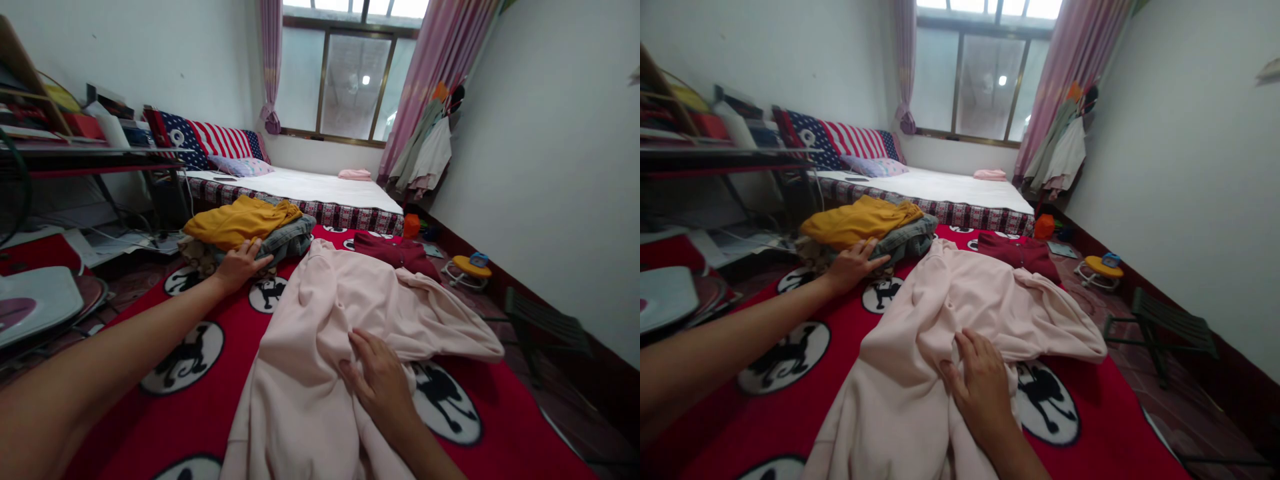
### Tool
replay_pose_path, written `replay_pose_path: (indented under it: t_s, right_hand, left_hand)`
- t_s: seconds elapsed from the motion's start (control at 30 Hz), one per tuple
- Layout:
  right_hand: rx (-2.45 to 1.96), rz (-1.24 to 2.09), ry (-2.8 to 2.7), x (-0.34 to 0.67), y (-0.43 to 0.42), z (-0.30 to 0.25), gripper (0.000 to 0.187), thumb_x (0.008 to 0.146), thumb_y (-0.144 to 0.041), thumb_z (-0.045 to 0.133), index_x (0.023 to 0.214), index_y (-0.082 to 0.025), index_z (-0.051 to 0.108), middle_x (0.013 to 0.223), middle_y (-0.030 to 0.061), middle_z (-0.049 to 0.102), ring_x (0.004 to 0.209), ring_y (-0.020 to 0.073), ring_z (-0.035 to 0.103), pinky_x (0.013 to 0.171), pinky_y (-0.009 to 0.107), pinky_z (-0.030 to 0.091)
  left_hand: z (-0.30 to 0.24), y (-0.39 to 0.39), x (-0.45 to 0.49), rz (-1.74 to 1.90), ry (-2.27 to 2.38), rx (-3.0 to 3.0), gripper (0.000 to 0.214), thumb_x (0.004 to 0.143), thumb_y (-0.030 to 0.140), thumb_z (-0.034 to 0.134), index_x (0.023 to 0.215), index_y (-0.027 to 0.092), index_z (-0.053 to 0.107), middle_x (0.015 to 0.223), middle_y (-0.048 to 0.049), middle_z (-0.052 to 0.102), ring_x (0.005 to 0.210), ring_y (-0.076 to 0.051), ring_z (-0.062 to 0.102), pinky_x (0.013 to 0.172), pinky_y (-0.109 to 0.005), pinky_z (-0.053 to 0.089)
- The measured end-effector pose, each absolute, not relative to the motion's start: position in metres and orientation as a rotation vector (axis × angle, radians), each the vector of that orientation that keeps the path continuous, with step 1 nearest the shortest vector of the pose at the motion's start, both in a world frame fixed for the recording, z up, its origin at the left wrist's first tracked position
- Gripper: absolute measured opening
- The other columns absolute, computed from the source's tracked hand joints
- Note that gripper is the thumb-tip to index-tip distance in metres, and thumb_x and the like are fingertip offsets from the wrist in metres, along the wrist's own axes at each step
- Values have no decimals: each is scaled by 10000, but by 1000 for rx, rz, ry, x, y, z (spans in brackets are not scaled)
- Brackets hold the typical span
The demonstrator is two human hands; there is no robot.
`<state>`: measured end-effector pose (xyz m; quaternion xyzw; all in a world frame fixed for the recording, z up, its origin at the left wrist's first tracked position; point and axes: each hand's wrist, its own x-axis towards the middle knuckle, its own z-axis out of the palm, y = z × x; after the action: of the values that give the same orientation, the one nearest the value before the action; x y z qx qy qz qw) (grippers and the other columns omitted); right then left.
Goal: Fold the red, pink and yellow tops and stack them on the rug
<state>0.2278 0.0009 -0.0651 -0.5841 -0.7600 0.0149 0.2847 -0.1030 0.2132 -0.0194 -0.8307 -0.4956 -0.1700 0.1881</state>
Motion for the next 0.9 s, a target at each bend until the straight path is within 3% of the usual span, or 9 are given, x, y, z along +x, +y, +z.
replay_pose_path:
  t_s: [0.2, 0.33, 0.53, 0.63, 0.7, 0.77, 0.83, 0.9]
  right_hand:
    - [-1565, 31, -1983, 223, -3, -59, 388, 890, -387, 538, 1248, -243, 586, 1289, 99, 602, 1179, 282, 549, 989, 448, 444]
    - [-1573, 55, -1987, 222, -2, -58, 385, 898, -374, 537, 1242, -209, 584, 1287, 101, 597, 1175, 270, 543, 991, 434, 436]
    - [-1507, 162, -1912, 225, 0, -56, 349, 911, -396, 526, 1196, -216, 616, 1243, 85, 624, 1150, 261, 556, 979, 425, 432]
    - [-1415, 272, -1786, 228, 1, -56, 334, 945, -406, 460, 1149, -213, 641, 1187, 84, 653, 1121, 238, 581, 971, 401, 444]
    - [-1357, 342, -1700, 230, 2, -55, 331, 953, -409, 445, 1107, -207, 657, 1145, 84, 668, 1086, 223, 599, 953, 379, 459]
    - [-1304, 388, -1649, 230, 1, -54, 314, 950, -405, 459, 1064, -205, 673, 1112, 82, 676, 1057, 212, 609, 937, 364, 467]
    - [-1256, 411, -1630, 231, 1, -53, 294, 939, -402, 489, 1023, -204, 690, 1089, 80, 681, 1042, 208, 612, 935, 361, 466]
    - [-1221, 436, -1622, 232, 0, -52, 281, 932, -396, 507, 991, -203, 702, 1078, 81, 683, 1033, 207, 614, 937, 362, 463]
  left_hand:
    - [-10, 240, -139, -513, -1337, -2380, 441, 942, 157, 339, 1231, 342, 617, 1407, -95, 446, 1254, -325, 382, 875, -435, 426]
    - [-18, 239, -142, -487, -1390, -2353, 449, 943, 164, 332, 1264, 325, 601, 1466, -83, 403, 1316, -350, 325, 937, -497, 386]
    - [-5, 187, -95, -464, -1452, -2234, 371, 769, 198, 591, 1127, 228, 687, 1541, -125, 287, 1435, -389, 138, 1106, -634, 108]
    - [8, 136, -57, -557, -1518, -2454, 356, 826, 388, 571, 1124, 228, 681, 1467, -123, 383, 1344, -336, 357, 1084, -501, 296]
    - [8, 100, -33, -565, -1548, -2752, 517, 857, 516, 513, 1288, 236, 573, 1367, -119, 483, 1161, -256, 540, 966, -374, 436]
    - [2, 70, -15, -492, -1526, -2966, 689, 806, 567, 570, 1403, 245, 446, 1276, -110, 558, 1053, -240, 595, 879, -331, 476]
    - [-8, 52, -6, -454, -1451, -3066, 685, 768, 480, 640, 1385, 245, 460, 1182, -95, 620, 1016, -247, 607, 845, -319, 475]
    - [-12, 48, -5, -486, -1365, -3150, 463, 772, 321, 623, 1223, 220, 597, 1050, -69, 674, 953, -228, 624, 808, -293, 470]
